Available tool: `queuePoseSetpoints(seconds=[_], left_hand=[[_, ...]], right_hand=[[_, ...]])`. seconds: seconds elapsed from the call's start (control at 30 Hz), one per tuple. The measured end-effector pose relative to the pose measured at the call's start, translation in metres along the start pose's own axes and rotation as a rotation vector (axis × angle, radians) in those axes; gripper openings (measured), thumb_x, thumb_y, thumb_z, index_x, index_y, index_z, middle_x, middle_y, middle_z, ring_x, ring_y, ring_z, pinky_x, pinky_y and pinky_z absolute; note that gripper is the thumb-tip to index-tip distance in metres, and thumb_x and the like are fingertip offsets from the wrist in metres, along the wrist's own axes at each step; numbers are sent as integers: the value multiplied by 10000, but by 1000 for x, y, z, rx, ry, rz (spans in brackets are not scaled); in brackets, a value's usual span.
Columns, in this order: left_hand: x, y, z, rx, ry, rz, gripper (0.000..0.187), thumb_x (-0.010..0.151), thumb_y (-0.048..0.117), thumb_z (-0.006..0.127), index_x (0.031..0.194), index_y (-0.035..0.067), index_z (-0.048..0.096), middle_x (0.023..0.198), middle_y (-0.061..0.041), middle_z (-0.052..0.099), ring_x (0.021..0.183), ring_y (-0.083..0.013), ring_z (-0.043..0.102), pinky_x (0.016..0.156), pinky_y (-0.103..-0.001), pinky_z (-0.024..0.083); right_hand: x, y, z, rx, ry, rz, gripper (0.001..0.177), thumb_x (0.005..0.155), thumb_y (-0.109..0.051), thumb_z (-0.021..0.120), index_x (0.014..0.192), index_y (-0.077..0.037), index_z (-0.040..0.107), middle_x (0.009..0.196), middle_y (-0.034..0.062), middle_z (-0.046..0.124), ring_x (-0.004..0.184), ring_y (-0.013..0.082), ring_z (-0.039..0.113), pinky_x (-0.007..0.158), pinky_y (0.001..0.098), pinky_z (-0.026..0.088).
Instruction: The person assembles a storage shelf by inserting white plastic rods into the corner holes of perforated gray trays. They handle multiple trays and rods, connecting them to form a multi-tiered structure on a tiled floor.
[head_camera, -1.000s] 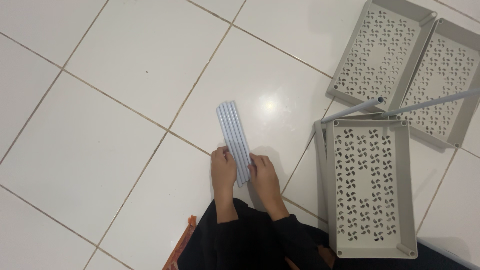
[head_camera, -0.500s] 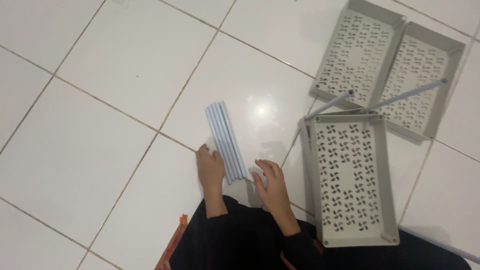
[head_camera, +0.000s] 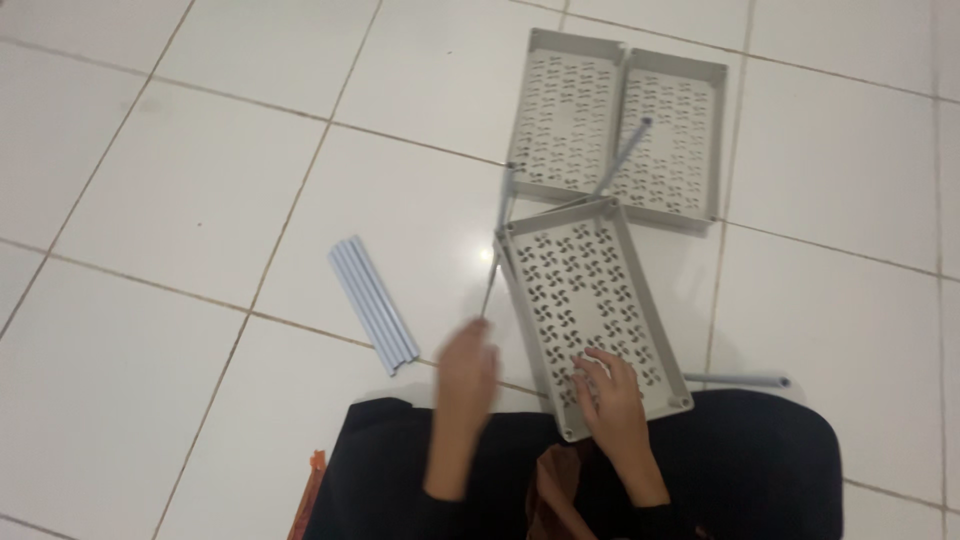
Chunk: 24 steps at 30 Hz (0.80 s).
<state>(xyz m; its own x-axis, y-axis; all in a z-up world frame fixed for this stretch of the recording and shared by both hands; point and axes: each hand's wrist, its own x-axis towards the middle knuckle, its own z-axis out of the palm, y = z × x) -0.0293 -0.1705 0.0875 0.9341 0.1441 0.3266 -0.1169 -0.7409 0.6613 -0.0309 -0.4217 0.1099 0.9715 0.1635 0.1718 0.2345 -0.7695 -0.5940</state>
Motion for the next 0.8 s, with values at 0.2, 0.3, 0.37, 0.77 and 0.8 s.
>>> queuePoseSetpoints(seconds=[0.2,0.3,0.37,0.77,0.8], left_hand=[[-57,131,69,-64,-172,255,400,947,109,705,1327,-15,708,1347,-163,747,1233,-351,687,1140,-559,464],[-74,153,95,-36,-209,167,394,973,103,675,1353,3,694,1340,-137,729,1249,-329,680,1148,-530,470],[-85,155,110,41,-269,140,383,946,110,679,1316,12,695,1323,-137,731,1239,-340,676,1166,-530,468],[-116,122,135,377,-314,169,264,968,124,738,1226,115,794,1154,-24,815,1074,-218,769,903,-419,580],[-115,123,131,356,-376,115,221,1008,120,739,1220,114,803,1106,-16,818,1037,-209,777,844,-386,585]], right_hand=[[-31,42,-31,-41,4,-64,365,890,-84,798,1252,-45,765,1379,149,711,1276,406,666,1079,496,549],[-43,56,-44,-57,21,-56,362,869,-72,798,1228,-51,767,1383,142,717,1289,400,663,1095,515,525],[-51,64,-54,-11,-13,-24,355,898,-66,786,1253,-60,769,1382,136,719,1282,392,665,1110,511,519],[-72,79,-40,-84,-1,-125,347,903,30,729,1232,-64,789,1283,111,729,1366,364,640,1315,652,310],[-71,77,-39,-97,9,-114,298,939,30,730,1209,-76,796,1241,83,739,1349,337,659,1331,660,301]])
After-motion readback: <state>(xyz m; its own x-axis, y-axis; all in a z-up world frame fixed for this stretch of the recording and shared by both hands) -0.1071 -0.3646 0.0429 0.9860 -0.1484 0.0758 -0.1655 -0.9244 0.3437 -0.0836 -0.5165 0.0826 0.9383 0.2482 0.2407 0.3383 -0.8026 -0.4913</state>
